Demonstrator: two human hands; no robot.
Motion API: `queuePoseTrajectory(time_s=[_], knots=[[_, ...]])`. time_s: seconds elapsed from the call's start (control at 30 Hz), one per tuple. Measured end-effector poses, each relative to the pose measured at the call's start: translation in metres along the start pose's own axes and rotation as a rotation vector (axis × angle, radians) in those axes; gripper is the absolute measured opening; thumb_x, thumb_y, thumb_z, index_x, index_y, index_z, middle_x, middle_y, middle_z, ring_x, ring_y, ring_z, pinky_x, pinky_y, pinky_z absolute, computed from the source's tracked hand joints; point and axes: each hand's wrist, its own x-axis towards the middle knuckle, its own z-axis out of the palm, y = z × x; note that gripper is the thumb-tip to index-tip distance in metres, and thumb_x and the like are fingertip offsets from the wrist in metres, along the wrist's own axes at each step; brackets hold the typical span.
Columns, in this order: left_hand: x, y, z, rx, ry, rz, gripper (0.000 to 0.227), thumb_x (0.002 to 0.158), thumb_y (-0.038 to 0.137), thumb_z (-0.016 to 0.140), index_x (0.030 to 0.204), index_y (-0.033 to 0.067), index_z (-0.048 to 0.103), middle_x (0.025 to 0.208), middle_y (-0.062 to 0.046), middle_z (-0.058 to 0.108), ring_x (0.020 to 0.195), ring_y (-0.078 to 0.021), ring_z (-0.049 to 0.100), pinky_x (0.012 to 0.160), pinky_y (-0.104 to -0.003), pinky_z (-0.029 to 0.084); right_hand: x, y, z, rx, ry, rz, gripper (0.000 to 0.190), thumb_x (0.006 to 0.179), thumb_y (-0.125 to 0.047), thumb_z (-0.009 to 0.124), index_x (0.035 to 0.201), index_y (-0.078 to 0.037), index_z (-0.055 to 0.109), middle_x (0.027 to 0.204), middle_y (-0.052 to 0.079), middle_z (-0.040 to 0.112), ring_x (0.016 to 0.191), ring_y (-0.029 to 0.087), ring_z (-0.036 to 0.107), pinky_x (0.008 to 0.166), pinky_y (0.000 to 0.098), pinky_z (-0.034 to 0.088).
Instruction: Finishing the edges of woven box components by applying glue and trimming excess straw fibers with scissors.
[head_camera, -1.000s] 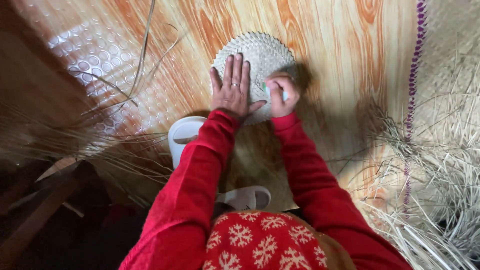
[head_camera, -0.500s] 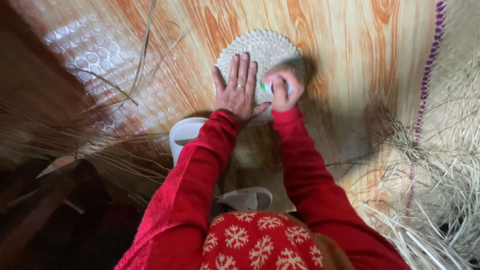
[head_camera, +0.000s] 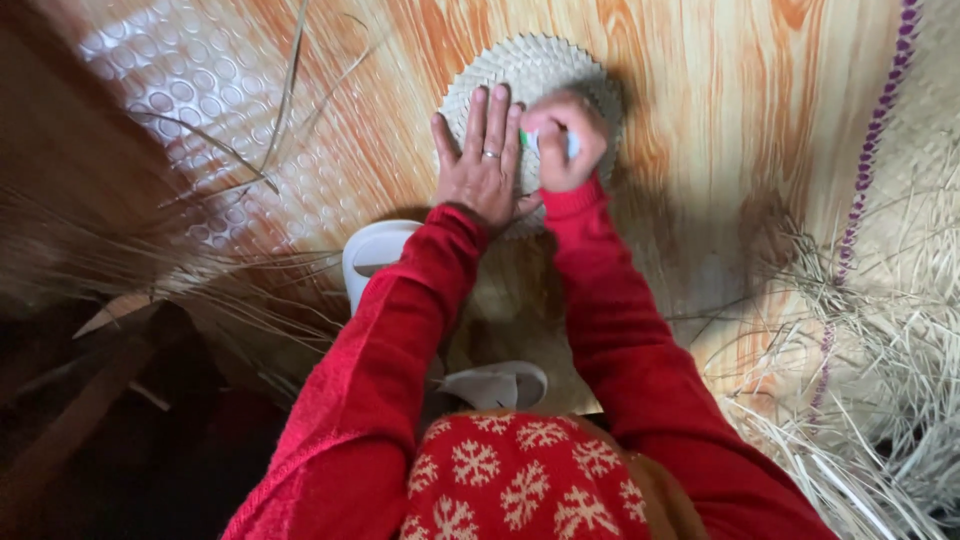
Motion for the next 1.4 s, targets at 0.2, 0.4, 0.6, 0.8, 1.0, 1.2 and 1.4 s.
queuePoseTrajectory(time_s=[0.2, 0.4, 0.6, 0.8, 1.0, 1.2, 1.4], knots=[[0.000, 0.000, -0.006, -0.033, 0.025, -0.012, 0.111, 0.091, 0.087, 0.035, 0.164, 0.0097, 0.005, 0.167, -0.019, -0.005, 0.154, -0.0399, -0.002, 0.112, -0.080, 0.010, -0.021, 0.001, -0.014, 0.031, 0.037, 0.046, 0.039, 0.105, -0.025, 0.044, 0.080, 0.000, 0.062, 0.076, 0.015, 0.065, 0.073, 0.032, 0.064, 0.076, 0.0446, 0.053], [-0.001, 0.002, -0.005, -0.167, 0.034, -0.011, 0.104, 0.097, 0.072, 0.051, 0.165, 0.0103, 0.001, 0.169, -0.019, -0.008, 0.155, -0.0404, -0.009, 0.113, -0.082, -0.004, -0.003, 0.067, 0.004, 0.067, 0.159, -0.102, 0.025, 0.093, -0.010, 0.055, 0.073, -0.003, 0.069, 0.067, 0.010, 0.069, 0.062, 0.029, 0.065, 0.068, 0.0385, 0.054], [0.000, 0.001, 0.003, -0.153, 0.127, -0.016, 0.108, 0.096, 0.076, 0.053, 0.163, 0.0073, 0.004, 0.169, -0.021, -0.003, 0.155, -0.0421, -0.004, 0.113, -0.082, 0.001, -0.003, 0.042, -0.003, -0.007, 0.139, -0.105, 0.023, 0.091, -0.011, 0.056, 0.072, -0.008, 0.068, 0.064, 0.006, 0.068, 0.062, 0.027, 0.066, 0.071, 0.0368, 0.054], [0.001, 0.000, 0.002, -0.163, 0.048, 0.005, 0.103, 0.097, 0.073, 0.047, 0.164, 0.0090, 0.002, 0.169, -0.015, -0.008, 0.154, -0.0411, -0.010, 0.112, -0.083, -0.004, 0.015, 0.070, 0.007, -0.015, 0.157, -0.114, 0.023, 0.089, -0.012, 0.057, 0.069, -0.008, 0.068, 0.063, 0.005, 0.068, 0.061, 0.026, 0.067, 0.068, 0.0363, 0.053], [0.002, -0.001, 0.006, -0.156, 0.081, -0.010, 0.106, 0.095, 0.075, 0.048, 0.164, 0.0095, 0.001, 0.170, -0.014, -0.009, 0.155, -0.0407, -0.009, 0.113, -0.083, -0.002, -0.016, 0.042, -0.005, -0.043, 0.140, -0.045, 0.020, 0.088, -0.010, 0.058, 0.071, -0.009, 0.068, 0.065, 0.004, 0.068, 0.063, 0.025, 0.066, 0.071, 0.0337, 0.054], [0.002, 0.000, 0.002, -0.166, 0.024, -0.001, 0.101, 0.099, 0.072, 0.044, 0.164, 0.0097, -0.001, 0.170, -0.013, -0.011, 0.155, -0.0390, -0.012, 0.114, -0.079, -0.006, 0.016, 0.060, 0.005, -0.075, 0.222, -0.046, 0.019, 0.084, -0.012, 0.058, 0.068, -0.009, 0.068, 0.061, 0.005, 0.067, 0.060, 0.025, 0.066, 0.069, 0.0347, 0.054], [0.003, 0.003, 0.024, -0.129, 0.216, -0.003, 0.110, 0.091, 0.078, 0.052, 0.164, 0.0094, 0.008, 0.170, -0.015, 0.000, 0.155, -0.0409, -0.001, 0.112, -0.082, 0.001, -0.023, 0.021, -0.013, -0.031, 0.183, 0.062, 0.022, 0.086, -0.012, 0.056, 0.068, -0.011, 0.068, 0.065, 0.005, 0.068, 0.065, 0.024, 0.066, 0.077, 0.0345, 0.053]])
